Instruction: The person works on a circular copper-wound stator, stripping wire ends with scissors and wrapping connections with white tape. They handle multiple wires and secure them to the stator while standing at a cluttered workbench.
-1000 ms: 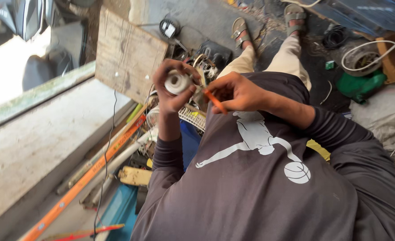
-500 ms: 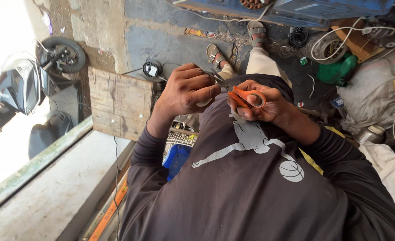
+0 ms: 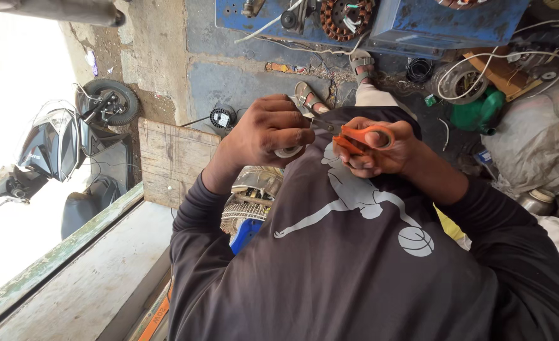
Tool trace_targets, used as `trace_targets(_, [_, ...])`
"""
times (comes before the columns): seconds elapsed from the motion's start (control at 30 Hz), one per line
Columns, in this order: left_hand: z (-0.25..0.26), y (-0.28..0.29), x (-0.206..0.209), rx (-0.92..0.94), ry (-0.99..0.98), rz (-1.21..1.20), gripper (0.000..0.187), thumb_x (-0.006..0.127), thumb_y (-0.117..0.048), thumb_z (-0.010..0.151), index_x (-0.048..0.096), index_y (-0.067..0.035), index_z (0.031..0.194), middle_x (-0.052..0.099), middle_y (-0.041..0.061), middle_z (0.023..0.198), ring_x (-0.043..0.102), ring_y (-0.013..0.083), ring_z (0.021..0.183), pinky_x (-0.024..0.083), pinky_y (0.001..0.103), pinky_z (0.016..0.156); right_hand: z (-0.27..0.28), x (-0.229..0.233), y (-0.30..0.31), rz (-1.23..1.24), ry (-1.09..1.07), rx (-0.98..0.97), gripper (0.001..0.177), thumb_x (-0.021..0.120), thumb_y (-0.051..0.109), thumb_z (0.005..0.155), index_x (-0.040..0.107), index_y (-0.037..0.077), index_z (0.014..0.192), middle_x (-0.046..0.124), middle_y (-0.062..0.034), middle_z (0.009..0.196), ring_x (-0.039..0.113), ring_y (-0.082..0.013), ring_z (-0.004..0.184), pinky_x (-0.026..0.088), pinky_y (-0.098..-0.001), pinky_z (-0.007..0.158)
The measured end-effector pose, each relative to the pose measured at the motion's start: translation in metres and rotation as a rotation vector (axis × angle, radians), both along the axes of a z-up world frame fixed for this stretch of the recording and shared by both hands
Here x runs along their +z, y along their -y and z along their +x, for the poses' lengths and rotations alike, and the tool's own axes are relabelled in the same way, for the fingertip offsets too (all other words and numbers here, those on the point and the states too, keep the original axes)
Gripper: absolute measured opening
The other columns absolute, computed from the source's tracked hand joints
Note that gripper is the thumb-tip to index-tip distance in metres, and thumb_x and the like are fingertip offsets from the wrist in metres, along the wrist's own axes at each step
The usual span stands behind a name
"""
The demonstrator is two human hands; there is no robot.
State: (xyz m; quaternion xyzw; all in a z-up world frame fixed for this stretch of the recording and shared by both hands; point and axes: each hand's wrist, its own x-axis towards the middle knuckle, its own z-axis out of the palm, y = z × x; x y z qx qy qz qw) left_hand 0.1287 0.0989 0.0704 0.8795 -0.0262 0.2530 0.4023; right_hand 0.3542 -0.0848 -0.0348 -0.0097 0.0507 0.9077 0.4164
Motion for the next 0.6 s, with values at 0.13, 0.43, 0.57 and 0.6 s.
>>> trace_targets(0.13, [0.007, 0.001, 0.006, -0.014, -0.027, 0.011, 0.032, 0.086, -0.006, 0.077, 0.066, -0.01, 0.101, 0.068, 0.003, 0.09, 0.065, 0.0229, 0.077, 0.049, 0.037, 0.069, 0.011, -0.003, -0.003, 0.014, -0.016, 0.035, 0.046, 0.083, 0.02, 0.092, 0.06, -0.017, 0.108, 0.062, -0.0223, 0.098, 0.058, -0.0106, 0.062, 0.043, -0.0251, 0.042])
trace_targets(0.43, [0.018, -0.002, 0.011, -0.058, -0.057, 0.024, 0.031, 0.083, -0.007, 0.075, 0.068, -0.008, 0.101, 0.066, 0.002, 0.088, 0.062, 0.0243, 0.075, 0.05, 0.038, 0.068, 0.024, 0.012, -0.012, 0.108, 0.002, 0.078, 0.041, 0.082, 0.017, 0.096, 0.063, -0.018, 0.106, 0.064, -0.0173, 0.094, 0.056, -0.0089, 0.058, 0.045, -0.025, 0.044])
trace_targets(0.57, [0.024, -0.002, 0.016, -0.058, -0.057, 0.038, 0.03, 0.083, -0.005, 0.078, 0.069, -0.009, 0.104, 0.066, 0.002, 0.089, 0.065, 0.0246, 0.079, 0.05, 0.038, 0.07, 0.022, 0.021, -0.01, 0.102, 0.039, 0.011, 0.048, 0.083, 0.024, 0.087, 0.063, -0.015, 0.107, 0.065, -0.0161, 0.095, 0.055, -0.0116, 0.06, 0.044, -0.0265, 0.048])
trace_targets(0.6, [0.025, -0.002, 0.017, -0.064, -0.056, 0.036, 0.031, 0.083, -0.006, 0.077, 0.069, -0.009, 0.105, 0.066, 0.003, 0.09, 0.065, 0.0246, 0.08, 0.051, 0.038, 0.071, 0.022, 0.022, -0.01, 0.101, 0.073, -0.002, 0.047, 0.083, 0.023, 0.087, 0.063, -0.015, 0.106, 0.065, -0.0157, 0.092, 0.054, -0.0101, 0.056, 0.043, -0.025, 0.044])
